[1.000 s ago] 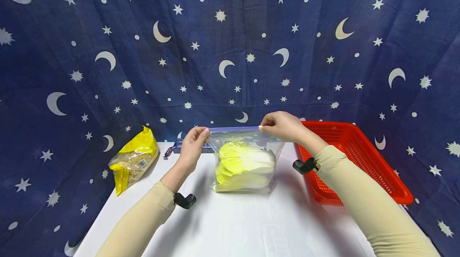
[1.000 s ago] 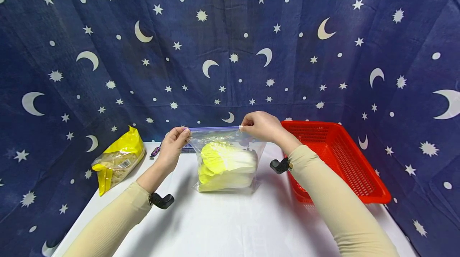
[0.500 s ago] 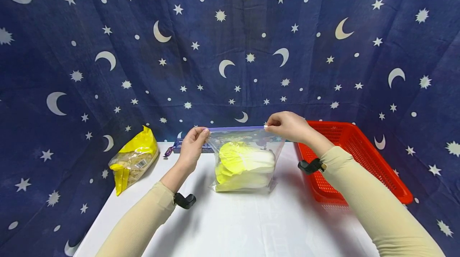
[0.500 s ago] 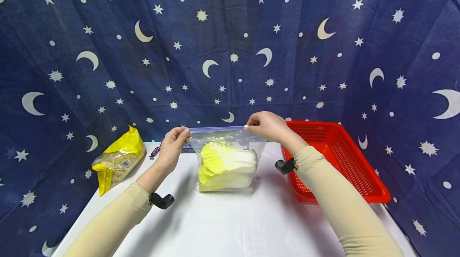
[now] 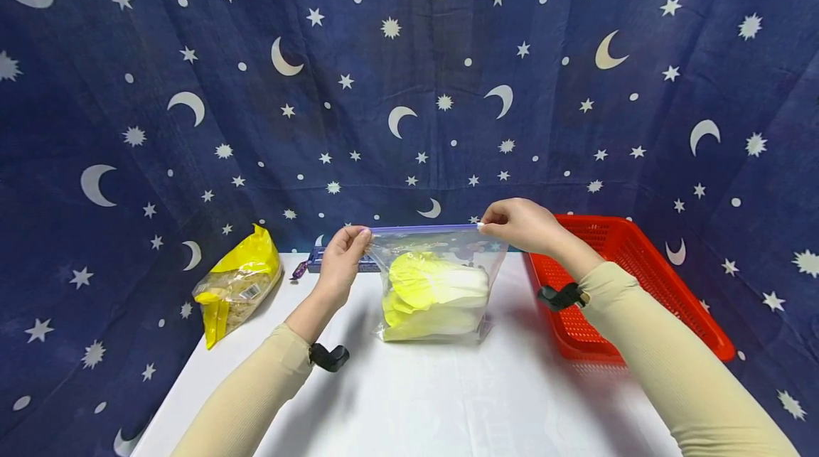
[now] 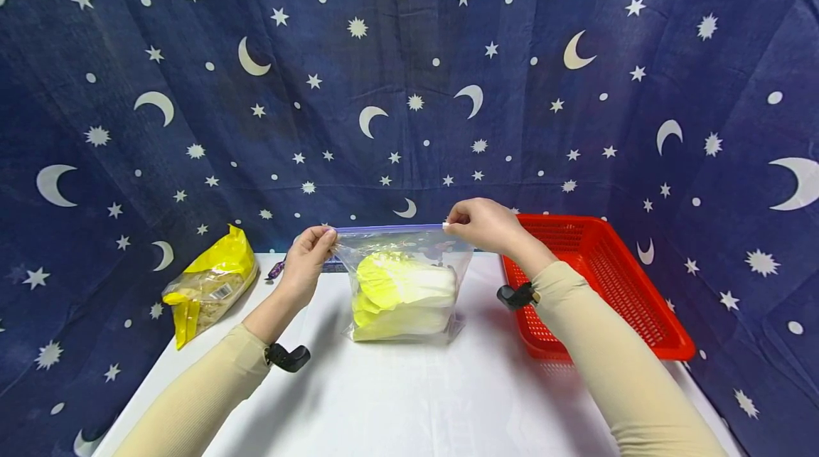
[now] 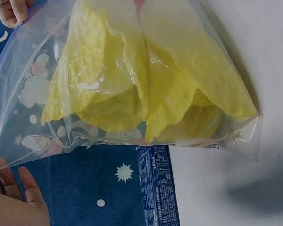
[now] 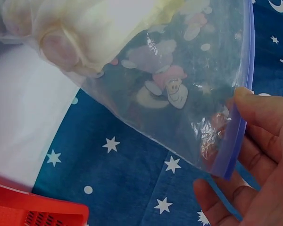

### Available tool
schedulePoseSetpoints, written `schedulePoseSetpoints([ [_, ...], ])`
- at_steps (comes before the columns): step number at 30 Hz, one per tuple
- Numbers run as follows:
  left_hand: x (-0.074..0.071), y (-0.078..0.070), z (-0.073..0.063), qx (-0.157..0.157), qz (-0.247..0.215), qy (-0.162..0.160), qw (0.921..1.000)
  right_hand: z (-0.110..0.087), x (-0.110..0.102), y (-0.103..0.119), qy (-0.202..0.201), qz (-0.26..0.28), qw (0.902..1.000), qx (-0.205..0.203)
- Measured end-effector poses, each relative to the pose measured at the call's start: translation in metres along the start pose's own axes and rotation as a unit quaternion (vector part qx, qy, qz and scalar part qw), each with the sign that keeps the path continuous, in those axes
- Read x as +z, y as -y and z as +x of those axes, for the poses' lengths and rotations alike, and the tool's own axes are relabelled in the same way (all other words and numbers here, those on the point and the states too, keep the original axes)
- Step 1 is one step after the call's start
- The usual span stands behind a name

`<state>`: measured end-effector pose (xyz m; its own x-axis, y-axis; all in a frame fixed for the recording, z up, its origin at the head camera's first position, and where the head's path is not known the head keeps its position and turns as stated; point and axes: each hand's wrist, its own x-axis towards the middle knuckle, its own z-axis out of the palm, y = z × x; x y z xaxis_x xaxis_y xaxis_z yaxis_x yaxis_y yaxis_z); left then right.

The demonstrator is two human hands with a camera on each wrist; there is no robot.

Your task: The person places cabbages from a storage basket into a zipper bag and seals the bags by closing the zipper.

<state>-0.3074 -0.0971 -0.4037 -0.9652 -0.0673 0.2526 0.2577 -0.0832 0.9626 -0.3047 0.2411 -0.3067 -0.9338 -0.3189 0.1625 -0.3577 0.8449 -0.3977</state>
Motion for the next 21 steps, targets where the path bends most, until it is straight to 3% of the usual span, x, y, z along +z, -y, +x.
schedulePoseSetpoints([
  [21, -0.001, 0.0, 0.002, 0.002, -0.02, -0.008, 0.9998, -0.015, -0.005, -0.018, -0.026, -0.014, 0.9995, -0.005],
])
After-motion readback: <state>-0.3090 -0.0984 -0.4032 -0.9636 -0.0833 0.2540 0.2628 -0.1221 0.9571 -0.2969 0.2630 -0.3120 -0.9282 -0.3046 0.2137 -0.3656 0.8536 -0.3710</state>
